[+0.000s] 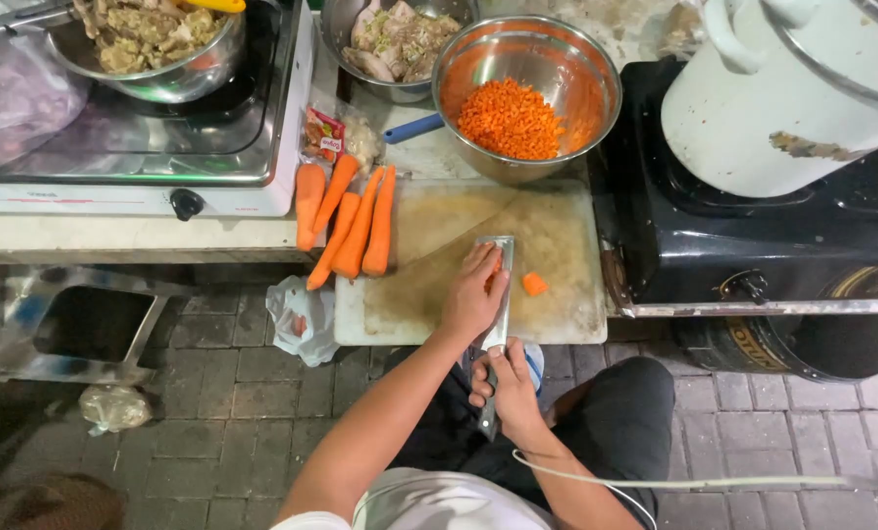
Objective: The person chops carrots into small pieces using a cleaver on a cutting board. The chopped carrots are transferred into a metal bowl. The person handles whole carrots and the cleaver throughout the task.
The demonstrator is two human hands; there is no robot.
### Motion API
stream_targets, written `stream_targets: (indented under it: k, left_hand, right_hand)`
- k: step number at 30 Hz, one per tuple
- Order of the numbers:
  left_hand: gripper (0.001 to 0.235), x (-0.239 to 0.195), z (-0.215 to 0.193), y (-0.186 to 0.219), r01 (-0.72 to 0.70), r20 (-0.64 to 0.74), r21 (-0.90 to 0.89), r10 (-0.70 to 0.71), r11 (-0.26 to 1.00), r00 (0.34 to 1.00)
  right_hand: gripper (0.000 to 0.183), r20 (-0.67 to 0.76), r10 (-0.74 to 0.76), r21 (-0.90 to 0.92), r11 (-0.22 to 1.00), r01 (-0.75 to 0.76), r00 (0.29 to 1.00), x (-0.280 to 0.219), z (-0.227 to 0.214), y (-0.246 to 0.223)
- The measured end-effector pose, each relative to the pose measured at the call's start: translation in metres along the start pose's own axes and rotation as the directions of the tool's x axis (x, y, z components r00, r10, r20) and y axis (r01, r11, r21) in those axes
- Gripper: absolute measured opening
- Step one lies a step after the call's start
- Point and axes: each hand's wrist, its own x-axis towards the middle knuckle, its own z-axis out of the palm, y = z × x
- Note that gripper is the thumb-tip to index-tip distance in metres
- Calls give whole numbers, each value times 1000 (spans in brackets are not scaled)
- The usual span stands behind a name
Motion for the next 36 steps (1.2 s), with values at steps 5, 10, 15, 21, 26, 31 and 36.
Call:
stream_targets:
  k: [5,10,15,21,26,31,36]
  left_hand:
    - [41,-1,-15,41,27,-225,-307,-100,951,969]
    - [40,46,-55,117,-72,-320,-509,-111,858,941]
    - [39,137,-92,161,-178,-481,-663,-231,727,846]
    - [45,258,-75,103,113,-327,-476,-294,872,898]
    - [79,268,-104,108,164,333,563,-405,810,852]
    - [43,270,-107,119,-62,13,292,61,954,998]
    - [55,205,-86,119,-394,301,283,309,875,902]
  right_hand:
    - [18,91,-150,-103,982,160,984,-14,1,-1]
    - [18,196,-351,-328,856,399,915,-24,26,-63]
    - [17,67,-238,-850,495,180,969,-34,78,-165]
    - [19,-8,-228,-642,747,169,974,-44,34,-181]
    - [10,-61,-303,-501,834,234,951,-63,-74,-153]
    - [20,-180,-301,-411,888,206,937,-89,-123,-135]
    - [10,-124,-386,-465,836,290,914,-90,-178,-104]
